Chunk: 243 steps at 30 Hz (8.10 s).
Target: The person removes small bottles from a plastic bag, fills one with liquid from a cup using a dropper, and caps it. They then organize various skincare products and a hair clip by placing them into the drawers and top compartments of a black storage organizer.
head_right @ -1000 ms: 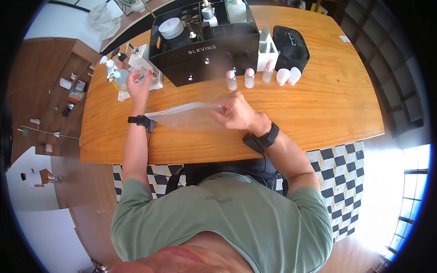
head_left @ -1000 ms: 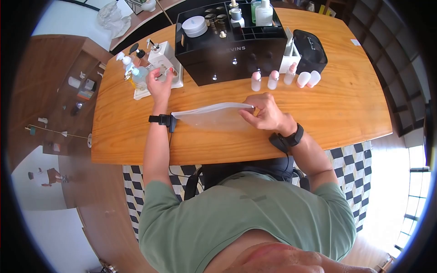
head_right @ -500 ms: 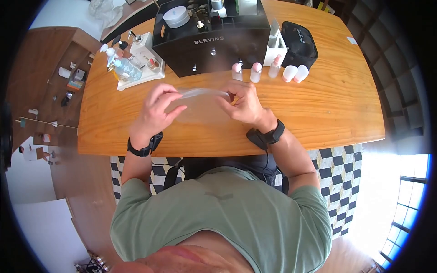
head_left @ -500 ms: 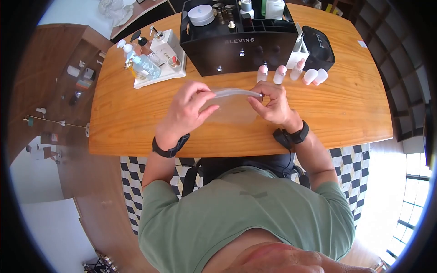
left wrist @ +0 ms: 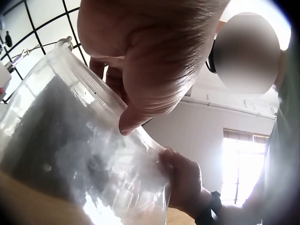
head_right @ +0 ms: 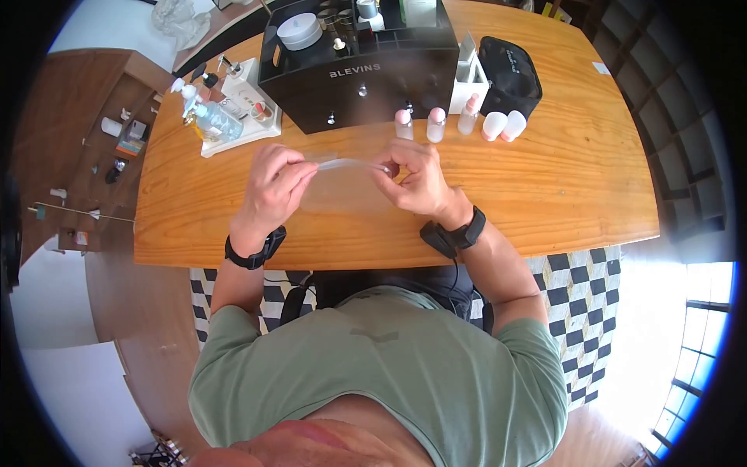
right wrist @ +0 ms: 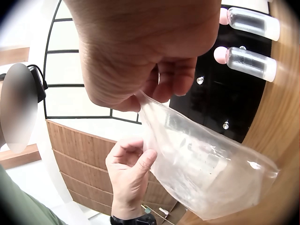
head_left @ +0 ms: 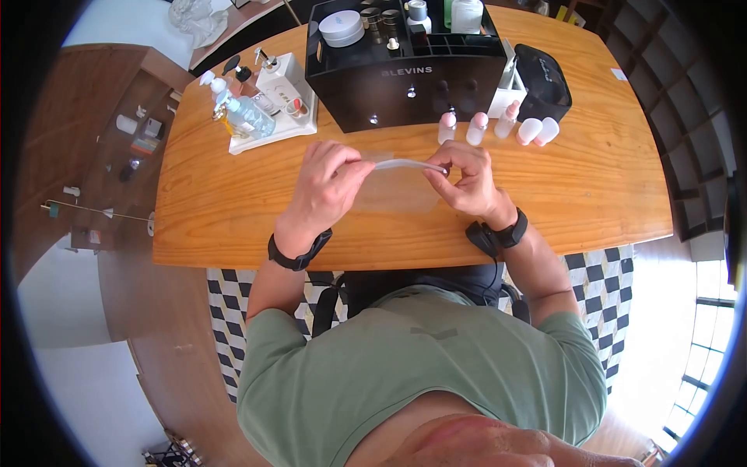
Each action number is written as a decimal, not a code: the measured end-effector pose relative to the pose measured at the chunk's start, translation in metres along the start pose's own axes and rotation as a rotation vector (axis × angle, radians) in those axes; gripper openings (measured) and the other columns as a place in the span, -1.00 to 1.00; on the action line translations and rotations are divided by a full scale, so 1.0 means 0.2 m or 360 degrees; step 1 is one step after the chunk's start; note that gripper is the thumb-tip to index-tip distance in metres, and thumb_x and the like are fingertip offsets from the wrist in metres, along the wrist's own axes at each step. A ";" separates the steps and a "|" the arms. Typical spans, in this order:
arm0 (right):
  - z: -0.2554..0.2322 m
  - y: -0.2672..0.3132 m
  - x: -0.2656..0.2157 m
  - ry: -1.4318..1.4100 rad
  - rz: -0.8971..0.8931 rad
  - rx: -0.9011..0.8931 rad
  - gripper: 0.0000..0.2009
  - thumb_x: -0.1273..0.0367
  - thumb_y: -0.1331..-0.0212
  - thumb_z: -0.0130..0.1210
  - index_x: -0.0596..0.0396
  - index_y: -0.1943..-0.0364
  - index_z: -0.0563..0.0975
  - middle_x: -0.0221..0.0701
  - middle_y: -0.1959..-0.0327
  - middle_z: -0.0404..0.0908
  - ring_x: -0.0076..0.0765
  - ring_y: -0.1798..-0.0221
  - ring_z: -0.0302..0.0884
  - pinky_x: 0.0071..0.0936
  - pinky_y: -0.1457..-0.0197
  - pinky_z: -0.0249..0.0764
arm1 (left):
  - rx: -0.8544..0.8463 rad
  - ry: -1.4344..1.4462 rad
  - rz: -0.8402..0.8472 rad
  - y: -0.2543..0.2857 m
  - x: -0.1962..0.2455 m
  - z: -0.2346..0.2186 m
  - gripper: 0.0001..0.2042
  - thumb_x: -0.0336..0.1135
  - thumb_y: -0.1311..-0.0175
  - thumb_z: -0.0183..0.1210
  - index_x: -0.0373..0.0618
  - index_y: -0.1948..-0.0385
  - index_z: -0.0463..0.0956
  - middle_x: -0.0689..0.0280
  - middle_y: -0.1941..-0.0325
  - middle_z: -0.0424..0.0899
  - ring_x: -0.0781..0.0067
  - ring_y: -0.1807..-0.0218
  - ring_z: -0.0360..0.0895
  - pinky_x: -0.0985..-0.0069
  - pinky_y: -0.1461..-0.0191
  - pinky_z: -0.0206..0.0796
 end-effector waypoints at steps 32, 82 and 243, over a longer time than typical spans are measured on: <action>0.03 0.03 0.03 -0.0955 0.1031 -0.0777 -0.76 0.37 -0.24 0.30 0.16 0.54 0.57 -0.68 0.59 0.42 -0.74 0.48 0.25 -0.59 0.43 0.16 | -0.0216 0.0100 0.0154 -0.09 0.21 0.07 -0.80 -0.61 -0.05 0.28 -0.12 0.36 0.49 0.28 0.24 0.67 0.23 0.11 0.61 0.19 -0.07 0.35; -0.08 -0.03 0.12 -0.0963 0.0337 -0.0563 -0.53 0.42 0.11 0.50 0.12 0.00 0.68 -0.41 -0.10 0.42 -0.24 -0.28 0.33 -0.23 -0.42 0.26 | 0.0071 0.1170 -0.0575 0.15 -0.30 0.11 -0.92 -0.53 -0.15 0.41 -0.24 0.38 0.67 0.25 0.25 0.68 0.50 0.30 0.62 0.60 0.26 0.42; 0.29 -0.28 -0.06 0.0766 -0.0303 -0.1210 -0.87 0.48 -0.20 0.13 0.32 0.34 0.62 -0.10 0.52 0.63 0.09 0.45 0.65 -0.17 0.30 0.61 | -0.0270 0.1555 -0.0555 0.19 -0.30 0.38 -0.51 -0.02 -0.65 -0.07 -0.24 -0.29 0.52 0.12 -0.33 0.60 0.27 -0.32 0.53 0.35 -0.40 0.32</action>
Point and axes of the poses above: each hand's wrist, its own y-axis away from the middle knuckle, its own z-axis out of the palm, x = y × z, the point moved 3 cm from there along -y, towards the middle knuckle
